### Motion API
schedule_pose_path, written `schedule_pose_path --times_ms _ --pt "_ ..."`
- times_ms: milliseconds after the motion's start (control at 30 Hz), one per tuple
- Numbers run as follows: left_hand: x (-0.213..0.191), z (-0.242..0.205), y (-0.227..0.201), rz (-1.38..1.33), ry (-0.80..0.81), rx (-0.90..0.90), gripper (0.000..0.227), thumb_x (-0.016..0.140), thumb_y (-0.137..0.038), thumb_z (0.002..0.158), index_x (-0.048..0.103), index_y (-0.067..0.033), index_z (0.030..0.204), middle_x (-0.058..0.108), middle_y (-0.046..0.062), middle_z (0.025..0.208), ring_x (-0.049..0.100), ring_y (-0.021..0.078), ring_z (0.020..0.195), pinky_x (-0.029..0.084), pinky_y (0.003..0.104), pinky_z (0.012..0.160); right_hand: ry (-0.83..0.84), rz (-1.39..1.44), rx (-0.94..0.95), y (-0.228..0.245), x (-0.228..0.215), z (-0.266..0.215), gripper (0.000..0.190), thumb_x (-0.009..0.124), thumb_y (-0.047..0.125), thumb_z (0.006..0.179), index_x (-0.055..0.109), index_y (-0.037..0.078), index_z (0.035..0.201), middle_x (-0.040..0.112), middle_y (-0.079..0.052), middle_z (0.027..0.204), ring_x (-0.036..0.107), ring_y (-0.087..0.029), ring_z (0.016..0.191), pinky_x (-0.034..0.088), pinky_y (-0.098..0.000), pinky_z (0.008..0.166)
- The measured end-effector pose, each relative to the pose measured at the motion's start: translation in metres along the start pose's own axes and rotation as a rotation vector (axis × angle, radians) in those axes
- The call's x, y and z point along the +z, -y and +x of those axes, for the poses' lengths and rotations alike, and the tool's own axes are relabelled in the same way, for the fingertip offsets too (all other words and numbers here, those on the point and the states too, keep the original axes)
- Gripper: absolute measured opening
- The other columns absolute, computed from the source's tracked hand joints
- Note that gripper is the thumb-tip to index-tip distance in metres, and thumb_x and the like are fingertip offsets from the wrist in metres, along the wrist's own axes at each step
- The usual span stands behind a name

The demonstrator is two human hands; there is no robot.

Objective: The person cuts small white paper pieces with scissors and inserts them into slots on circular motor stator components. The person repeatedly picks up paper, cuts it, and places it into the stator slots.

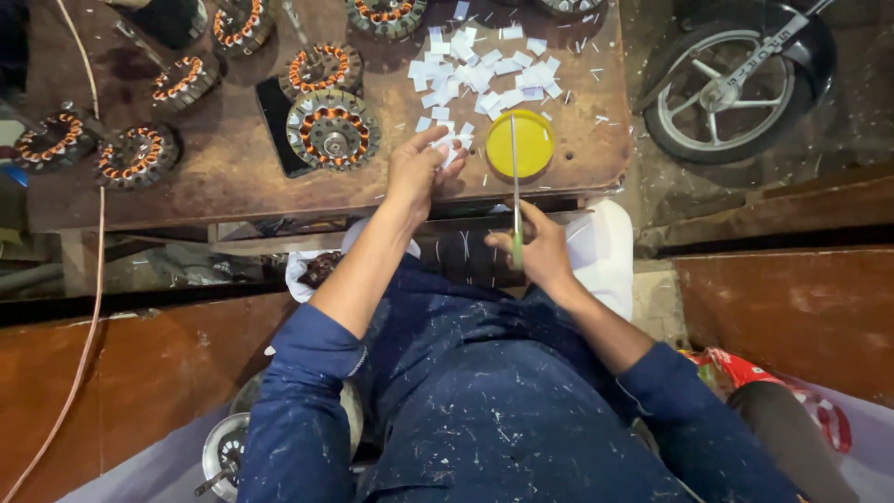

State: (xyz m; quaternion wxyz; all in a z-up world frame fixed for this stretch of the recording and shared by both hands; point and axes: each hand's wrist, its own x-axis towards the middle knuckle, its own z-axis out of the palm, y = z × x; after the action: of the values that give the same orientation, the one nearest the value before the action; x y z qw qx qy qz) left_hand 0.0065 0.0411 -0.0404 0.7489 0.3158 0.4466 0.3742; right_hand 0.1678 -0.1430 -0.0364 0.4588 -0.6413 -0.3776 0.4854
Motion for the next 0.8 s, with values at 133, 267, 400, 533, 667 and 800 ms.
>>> schedule_pose_path --times_ms 133,267,400,533,667,800 --pt "-0.003 0.003 0.001 0.015 -0.009 0.015 0.028 0.067 -0.003 0.095 0.067 -0.0013 0.123 0.073 0.014 0.105 0.073 0.0203 0.083 0.062 0.029 0.071 -0.007 -0.087 -0.08 -0.021 -0.002 -0.012 0.079 0.092 0.02 0.075 0.057 -0.002 0.142 0.072 -0.005 0.086 0.061 -0.008 0.073 0.053 -0.0262 0.065" --pt "0.0 -0.006 0.0 0.041 0.052 0.048 0.03 0.067 -0.007 0.095 0.07 -0.0027 0.124 0.073 0.011 0.106 0.072 0.0189 0.084 0.061 0.027 0.072 0.081 0.018 -0.197 -0.019 0.006 -0.011 0.076 0.091 0.02 0.077 0.056 -0.005 0.14 0.076 -0.005 0.106 0.068 -0.006 0.093 0.057 -0.025 0.083" --pt "0.002 -0.019 -0.002 0.022 0.045 0.022 0.03 0.071 -0.006 0.095 0.069 -0.0035 0.125 0.071 0.009 0.105 0.07 0.0203 0.086 0.057 0.032 0.071 0.073 -0.054 -0.137 -0.006 0.01 -0.01 0.075 0.09 0.02 0.075 0.058 -0.004 0.138 0.078 -0.005 0.101 0.068 -0.005 0.086 0.057 -0.0244 0.078" --pt "0.005 -0.023 -0.003 -0.091 0.035 -0.043 0.031 0.068 -0.012 0.095 0.068 -0.0032 0.124 0.073 0.01 0.106 0.073 0.0218 0.09 0.059 0.033 0.077 0.07 -0.093 -0.148 0.004 0.012 -0.009 0.075 0.091 0.021 0.076 0.059 -0.005 0.138 0.077 -0.005 0.096 0.064 -0.004 0.083 0.055 -0.0237 0.076" --pt "0.008 -0.025 0.0 -0.09 0.052 0.007 0.033 0.07 -0.008 0.092 0.068 0.0 0.124 0.073 0.012 0.107 0.074 0.0222 0.091 0.062 0.034 0.08 0.073 -0.126 -0.061 0.005 0.011 -0.011 0.076 0.092 0.022 0.075 0.059 -0.003 0.14 0.071 -0.007 0.087 0.056 -0.006 0.075 0.051 -0.026 0.068" --pt "0.01 -0.03 0.001 -0.033 0.067 0.072 0.028 0.073 -0.005 0.094 0.07 0.0023 0.12 0.072 0.011 0.105 0.071 0.0207 0.088 0.06 0.033 0.077 0.096 -0.094 -0.21 0.012 0.008 -0.012 0.077 0.092 0.024 0.075 0.057 -0.004 0.138 0.076 -0.005 0.097 0.065 -0.005 0.086 0.055 -0.0248 0.078"
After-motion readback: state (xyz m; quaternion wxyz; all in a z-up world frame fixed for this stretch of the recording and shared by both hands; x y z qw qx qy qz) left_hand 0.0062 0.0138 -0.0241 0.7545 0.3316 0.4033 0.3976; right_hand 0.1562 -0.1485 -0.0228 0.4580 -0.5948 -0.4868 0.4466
